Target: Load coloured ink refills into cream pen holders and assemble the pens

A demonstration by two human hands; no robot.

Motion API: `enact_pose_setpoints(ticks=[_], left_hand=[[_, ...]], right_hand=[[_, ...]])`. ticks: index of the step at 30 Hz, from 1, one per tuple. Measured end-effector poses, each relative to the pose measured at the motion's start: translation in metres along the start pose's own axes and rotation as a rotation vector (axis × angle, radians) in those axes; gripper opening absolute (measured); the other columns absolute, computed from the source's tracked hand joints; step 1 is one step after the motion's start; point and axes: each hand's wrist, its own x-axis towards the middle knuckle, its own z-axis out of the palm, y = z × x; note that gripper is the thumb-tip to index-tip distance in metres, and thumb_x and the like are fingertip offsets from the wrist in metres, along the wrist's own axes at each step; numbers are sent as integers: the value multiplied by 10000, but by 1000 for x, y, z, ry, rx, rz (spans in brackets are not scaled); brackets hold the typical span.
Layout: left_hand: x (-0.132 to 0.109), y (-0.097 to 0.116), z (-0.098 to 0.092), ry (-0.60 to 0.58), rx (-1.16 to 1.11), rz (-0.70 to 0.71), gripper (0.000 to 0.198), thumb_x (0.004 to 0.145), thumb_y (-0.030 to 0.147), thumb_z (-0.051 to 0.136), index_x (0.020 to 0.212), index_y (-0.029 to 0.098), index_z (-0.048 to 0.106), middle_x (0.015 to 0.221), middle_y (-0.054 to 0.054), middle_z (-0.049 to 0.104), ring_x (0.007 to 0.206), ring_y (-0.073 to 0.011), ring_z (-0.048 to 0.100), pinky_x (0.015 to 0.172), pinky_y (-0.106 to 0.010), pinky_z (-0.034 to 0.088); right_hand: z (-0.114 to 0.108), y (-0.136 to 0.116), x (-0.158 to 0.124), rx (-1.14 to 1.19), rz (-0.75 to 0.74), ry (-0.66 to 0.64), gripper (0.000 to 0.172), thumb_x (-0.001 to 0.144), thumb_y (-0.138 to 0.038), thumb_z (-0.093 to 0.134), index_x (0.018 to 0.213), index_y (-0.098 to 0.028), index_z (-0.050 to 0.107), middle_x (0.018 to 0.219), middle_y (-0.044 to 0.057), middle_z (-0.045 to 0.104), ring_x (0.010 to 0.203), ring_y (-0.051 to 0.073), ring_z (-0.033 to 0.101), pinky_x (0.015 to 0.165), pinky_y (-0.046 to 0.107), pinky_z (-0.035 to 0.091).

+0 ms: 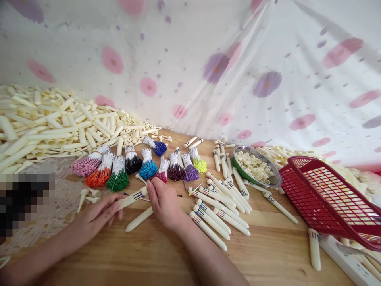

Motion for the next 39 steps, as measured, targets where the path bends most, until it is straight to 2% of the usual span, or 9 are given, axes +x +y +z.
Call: enact_pose_setpoints(ticks=[3,9,15,20,23,29,33,36,39], left_hand=[[1,3,-4,-33,15,0,428,905,456,278,745,228,604,511,27,569,475,-158,541,471,-238,418],[-3,-4,6,155,271,200,214,906,360,366,826,231,518,686,20,609,586,-167,578,551,-252,428],[-5,-7,18,332,495,428,153,887,287,408,788,208,495,695,-20,579,626,-203,585,573,-299,428],[-5,-1,18,308,336,307,112,863,319,463,813,221,479,654,17,556,533,-160,539,465,-243,397],[-7,0,18,223,194,200,145,870,365,451,825,230,475,651,28,544,526,-144,521,427,-212,383],[-8,-1,16,163,164,168,172,871,382,450,799,226,473,637,31,543,532,-140,526,434,-209,391],[-7,-2,14,263,300,323,105,861,311,479,819,216,492,657,20,577,534,-144,553,478,-231,418],[-5,-2,10,418,441,482,63,853,242,476,831,208,525,687,-5,591,617,-173,585,553,-262,444],[-4,-1,7,494,508,544,89,838,191,472,806,206,553,695,-20,593,677,-189,591,611,-281,456]], right_hand=[[1,6,1,-9,-10,46,292,930,-344,284,672,-218,333,601,-30,413,534,114,376,523,224,288],[6,13,5,51,190,-27,312,905,-362,300,630,-221,340,530,-41,395,483,113,352,483,235,234],[4,11,6,83,238,-40,360,907,-361,292,580,-220,341,457,-50,379,442,110,347,473,236,242],[-5,4,4,147,137,20,401,937,-453,229,653,-213,380,527,-42,415,492,109,391,503,224,288],[-13,1,2,18,63,54,394,946,-427,248,644,-208,371,570,-32,424,511,105,384,516,222,282],[-20,2,3,-111,-89,-36,305,944,-336,291,700,-201,415,662,-11,473,595,111,428,574,215,310],[-15,4,4,-98,25,-1,357,917,-366,322,612,-194,391,566,-30,424,520,97,366,515,218,268],[-10,6,4,23,180,19,408,894,-425,339,570,-189,415,504,-41,383,476,90,331,468,222,235],[-9,9,5,165,275,2,435,874,-478,363,556,-189,433,460,-46,381,440,88,333,445,224,240]])
